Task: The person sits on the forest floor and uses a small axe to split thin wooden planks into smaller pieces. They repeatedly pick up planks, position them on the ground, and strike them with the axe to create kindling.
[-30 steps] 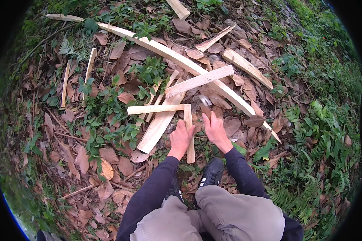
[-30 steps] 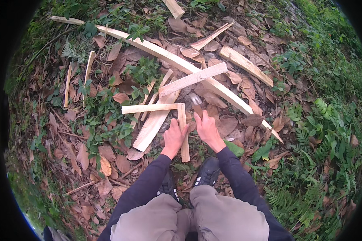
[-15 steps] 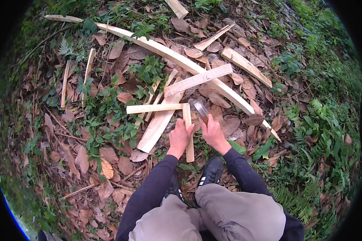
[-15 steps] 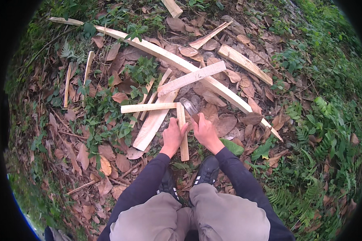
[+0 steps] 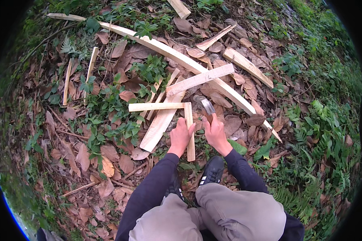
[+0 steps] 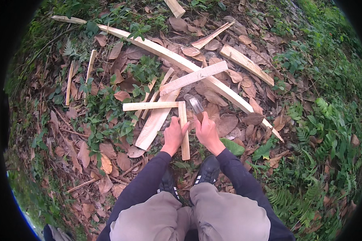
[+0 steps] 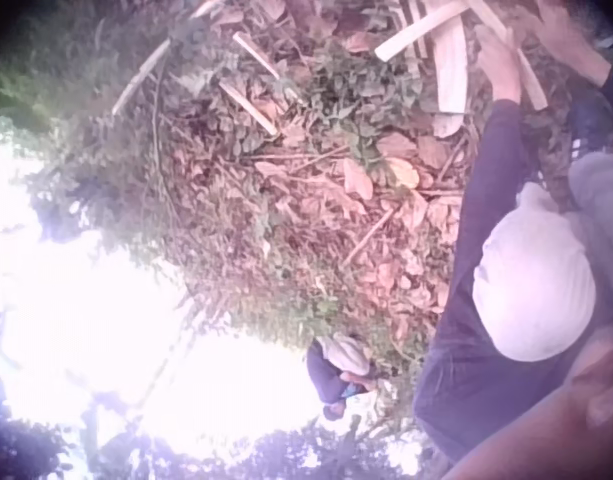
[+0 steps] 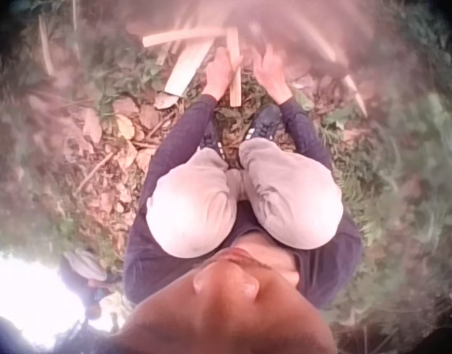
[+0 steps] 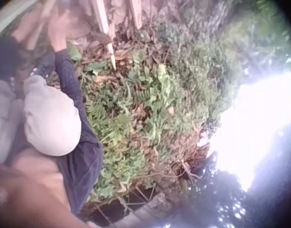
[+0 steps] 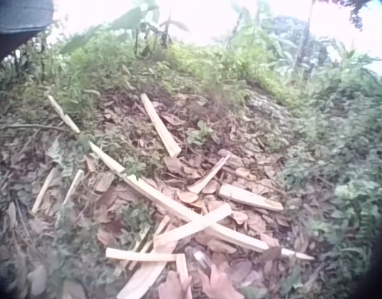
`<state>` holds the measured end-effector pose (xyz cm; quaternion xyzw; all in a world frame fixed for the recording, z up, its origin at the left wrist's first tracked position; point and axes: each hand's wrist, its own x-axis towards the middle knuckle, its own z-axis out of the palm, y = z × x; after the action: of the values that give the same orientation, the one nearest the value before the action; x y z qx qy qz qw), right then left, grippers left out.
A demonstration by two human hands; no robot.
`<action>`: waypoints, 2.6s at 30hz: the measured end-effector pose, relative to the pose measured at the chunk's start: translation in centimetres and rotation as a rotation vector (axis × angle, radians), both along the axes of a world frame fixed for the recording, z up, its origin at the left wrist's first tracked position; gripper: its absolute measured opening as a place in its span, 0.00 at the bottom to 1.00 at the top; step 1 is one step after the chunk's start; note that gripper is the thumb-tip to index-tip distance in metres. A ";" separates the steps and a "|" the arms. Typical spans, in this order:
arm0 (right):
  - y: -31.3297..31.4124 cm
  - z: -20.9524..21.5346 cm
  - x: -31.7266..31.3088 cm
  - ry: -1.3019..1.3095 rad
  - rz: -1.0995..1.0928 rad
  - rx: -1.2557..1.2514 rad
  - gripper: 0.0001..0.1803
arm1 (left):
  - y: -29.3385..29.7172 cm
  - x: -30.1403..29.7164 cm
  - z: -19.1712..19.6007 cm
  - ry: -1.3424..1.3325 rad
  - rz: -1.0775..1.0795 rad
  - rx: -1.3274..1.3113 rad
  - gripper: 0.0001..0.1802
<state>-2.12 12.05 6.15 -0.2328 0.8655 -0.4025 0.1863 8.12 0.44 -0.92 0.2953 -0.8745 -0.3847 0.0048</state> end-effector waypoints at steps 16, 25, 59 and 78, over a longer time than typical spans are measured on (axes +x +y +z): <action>0.4 0.8 -1.2 0.016 0.002 0.221 0.15 | 0.3 -0.3 -0.2 0.002 0.012 -0.002 0.25; -0.6 0.8 0.4 0.123 0.114 0.110 0.13 | 0.0 0.0 -0.3 0.042 0.022 0.058 0.26; 1.3 0.1 -0.6 0.131 0.092 0.012 0.14 | -0.2 -0.1 0.0 -0.010 -0.036 0.014 0.25; 6.5 4.8 2.9 -0.045 -0.342 -0.064 0.18 | -0.9 1.2 8.0 0.130 -0.031 -0.034 0.21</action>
<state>0.78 18.55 10.97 -0.0790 0.8748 -0.4610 0.1268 9.31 -0.44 7.12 0.2561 -0.8832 -0.3882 0.0607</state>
